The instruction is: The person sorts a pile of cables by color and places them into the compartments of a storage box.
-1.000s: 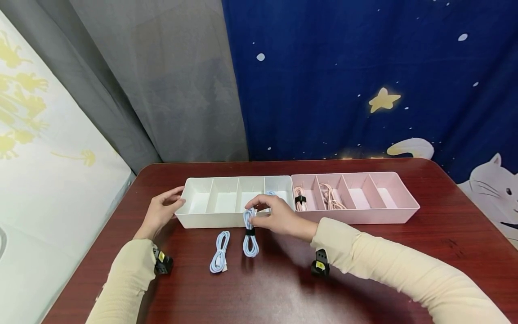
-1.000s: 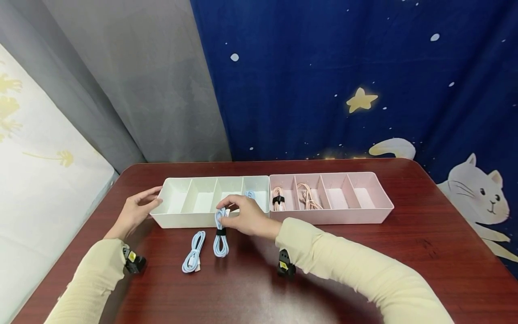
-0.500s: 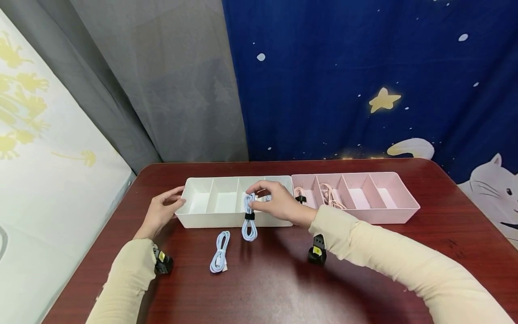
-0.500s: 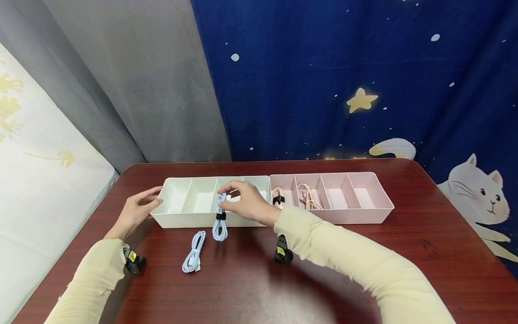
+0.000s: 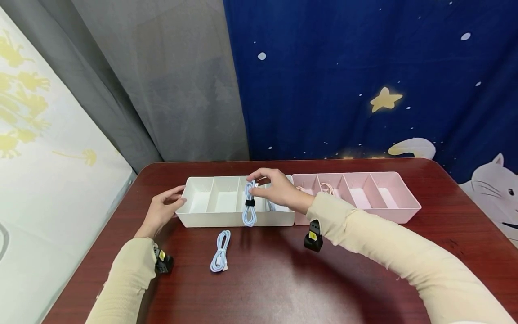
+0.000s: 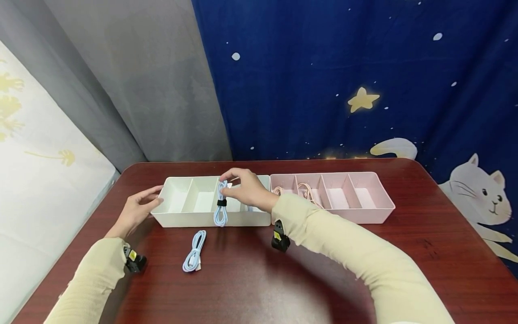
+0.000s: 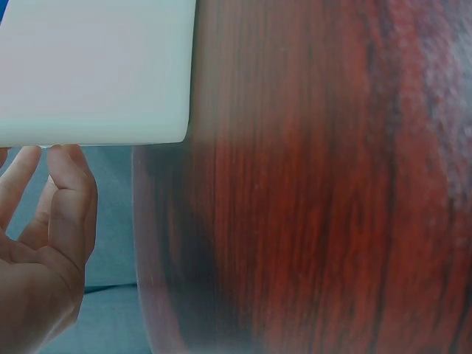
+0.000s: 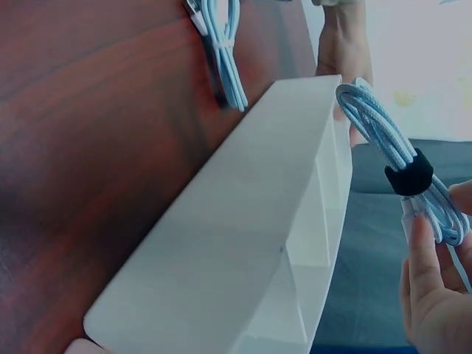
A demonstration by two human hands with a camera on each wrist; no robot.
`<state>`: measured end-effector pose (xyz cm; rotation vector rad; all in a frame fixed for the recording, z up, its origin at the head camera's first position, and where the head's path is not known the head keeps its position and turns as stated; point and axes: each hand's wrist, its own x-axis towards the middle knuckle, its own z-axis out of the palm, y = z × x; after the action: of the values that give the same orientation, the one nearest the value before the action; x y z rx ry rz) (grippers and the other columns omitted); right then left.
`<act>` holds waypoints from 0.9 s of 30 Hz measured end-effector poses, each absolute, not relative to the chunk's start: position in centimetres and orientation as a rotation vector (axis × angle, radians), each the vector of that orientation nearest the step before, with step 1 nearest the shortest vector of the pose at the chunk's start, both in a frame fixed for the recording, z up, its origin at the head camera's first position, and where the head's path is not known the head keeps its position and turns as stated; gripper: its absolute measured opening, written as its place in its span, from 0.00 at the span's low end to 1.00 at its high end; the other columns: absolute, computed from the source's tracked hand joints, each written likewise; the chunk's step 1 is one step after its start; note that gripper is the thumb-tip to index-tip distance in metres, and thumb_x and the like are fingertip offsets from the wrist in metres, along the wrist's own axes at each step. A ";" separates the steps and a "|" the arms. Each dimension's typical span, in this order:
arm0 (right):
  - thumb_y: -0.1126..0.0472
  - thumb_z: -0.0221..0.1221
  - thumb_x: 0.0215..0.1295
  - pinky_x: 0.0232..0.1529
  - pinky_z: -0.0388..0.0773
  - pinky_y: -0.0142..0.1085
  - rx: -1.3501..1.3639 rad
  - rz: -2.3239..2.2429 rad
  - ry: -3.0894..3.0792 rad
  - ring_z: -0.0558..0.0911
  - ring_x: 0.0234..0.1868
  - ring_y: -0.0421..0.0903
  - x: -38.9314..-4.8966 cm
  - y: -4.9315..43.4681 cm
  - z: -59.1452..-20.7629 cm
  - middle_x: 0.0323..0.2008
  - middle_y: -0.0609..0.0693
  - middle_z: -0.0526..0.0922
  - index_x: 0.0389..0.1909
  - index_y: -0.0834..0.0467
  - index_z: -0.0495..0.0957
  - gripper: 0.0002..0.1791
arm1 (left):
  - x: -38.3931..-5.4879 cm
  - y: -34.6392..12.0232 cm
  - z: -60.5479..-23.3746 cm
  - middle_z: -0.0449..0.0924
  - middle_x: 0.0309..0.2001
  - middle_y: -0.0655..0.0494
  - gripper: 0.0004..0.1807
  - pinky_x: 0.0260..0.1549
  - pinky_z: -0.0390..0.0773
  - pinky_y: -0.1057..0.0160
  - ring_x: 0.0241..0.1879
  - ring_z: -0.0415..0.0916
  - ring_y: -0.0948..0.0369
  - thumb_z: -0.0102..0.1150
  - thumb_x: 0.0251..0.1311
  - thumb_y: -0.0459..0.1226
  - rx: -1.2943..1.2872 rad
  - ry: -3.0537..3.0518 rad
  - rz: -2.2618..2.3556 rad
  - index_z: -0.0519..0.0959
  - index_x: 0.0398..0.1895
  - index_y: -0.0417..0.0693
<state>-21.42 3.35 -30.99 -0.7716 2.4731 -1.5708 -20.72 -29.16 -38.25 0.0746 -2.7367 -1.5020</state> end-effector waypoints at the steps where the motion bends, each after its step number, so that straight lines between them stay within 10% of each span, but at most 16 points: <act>1: 0.65 0.61 0.51 0.41 0.72 0.36 -0.758 -1.566 2.476 0.75 0.43 0.48 -21.6 3.3 -30.9 0.42 0.50 0.77 0.42 0.61 0.77 0.15 | -20.7 -29.2 -38.2 0.69 0.49 0.43 0.27 0.32 0.75 0.62 0.41 0.70 0.55 0.52 0.59 0.45 0.072 -2.736 -1.504 0.65 0.62 0.52; 27: 0.66 0.60 0.53 0.40 0.72 0.34 -0.574 -1.568 2.483 0.75 0.40 0.48 -25.0 2.9 -31.0 0.42 0.53 0.76 0.45 0.62 0.76 0.16 | -20.8 -29.2 -38.4 0.68 0.49 0.43 0.27 0.35 0.76 0.59 0.43 0.69 0.53 0.52 0.59 0.45 0.063 -2.732 -1.509 0.65 0.62 0.51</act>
<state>-24.97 2.87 -31.02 -0.5743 2.4827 -1.5682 -20.77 -29.17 -38.39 0.0631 -2.7319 -1.5088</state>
